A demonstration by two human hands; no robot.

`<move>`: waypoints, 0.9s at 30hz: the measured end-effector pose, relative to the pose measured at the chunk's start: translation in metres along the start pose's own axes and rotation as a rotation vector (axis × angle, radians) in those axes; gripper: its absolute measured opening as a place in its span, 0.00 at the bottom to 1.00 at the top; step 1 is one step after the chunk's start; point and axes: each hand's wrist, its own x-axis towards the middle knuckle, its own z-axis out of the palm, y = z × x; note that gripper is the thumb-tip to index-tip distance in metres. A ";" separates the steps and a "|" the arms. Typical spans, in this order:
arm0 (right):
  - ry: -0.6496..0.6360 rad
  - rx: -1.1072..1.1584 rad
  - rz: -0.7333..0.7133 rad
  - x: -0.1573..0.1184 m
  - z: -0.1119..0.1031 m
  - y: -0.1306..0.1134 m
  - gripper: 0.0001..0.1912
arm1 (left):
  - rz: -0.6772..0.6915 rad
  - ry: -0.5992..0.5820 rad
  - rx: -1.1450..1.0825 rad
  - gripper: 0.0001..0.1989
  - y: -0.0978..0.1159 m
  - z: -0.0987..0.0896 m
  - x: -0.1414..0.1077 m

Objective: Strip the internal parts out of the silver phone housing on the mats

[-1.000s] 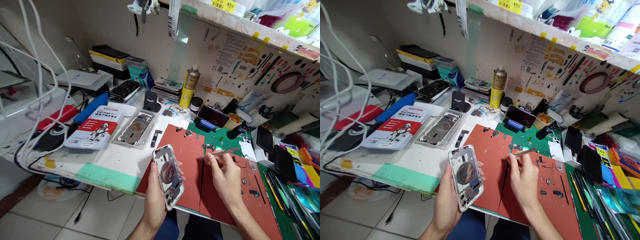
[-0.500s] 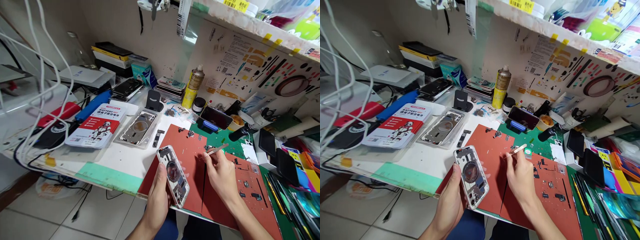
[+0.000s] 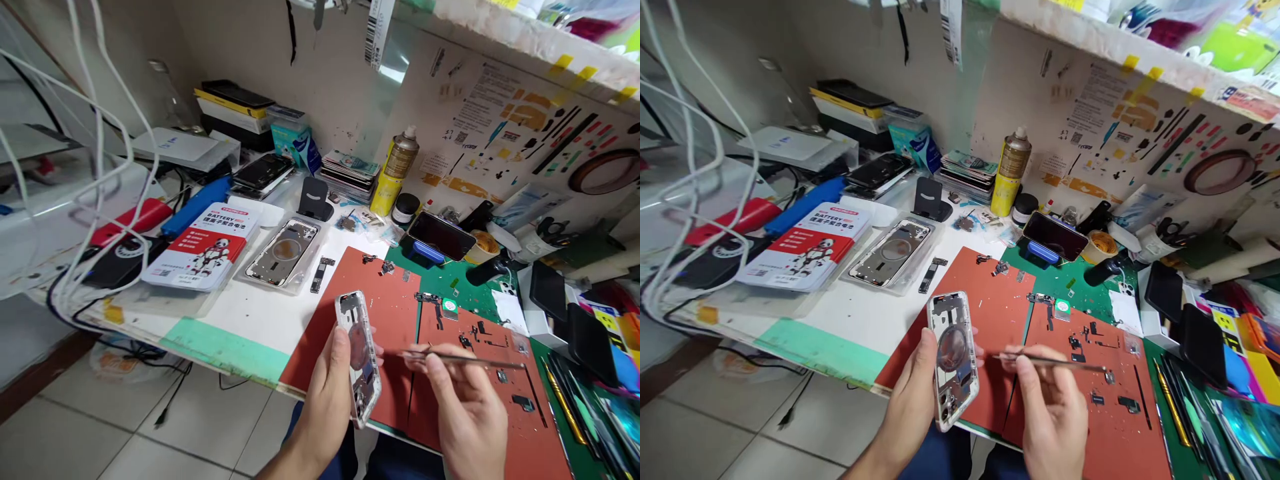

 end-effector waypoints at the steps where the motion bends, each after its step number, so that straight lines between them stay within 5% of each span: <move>1: -0.024 0.045 -0.013 -0.006 0.003 0.002 0.07 | 0.007 0.007 0.034 0.38 0.000 0.001 -0.001; 12: -0.191 0.012 -0.178 -0.018 0.010 0.036 0.10 | 0.255 -0.024 0.279 0.32 0.001 0.007 -0.003; 27: -0.260 -0.360 -0.480 -0.011 0.005 0.028 0.14 | 0.385 -0.062 0.358 0.31 -0.001 0.007 -0.004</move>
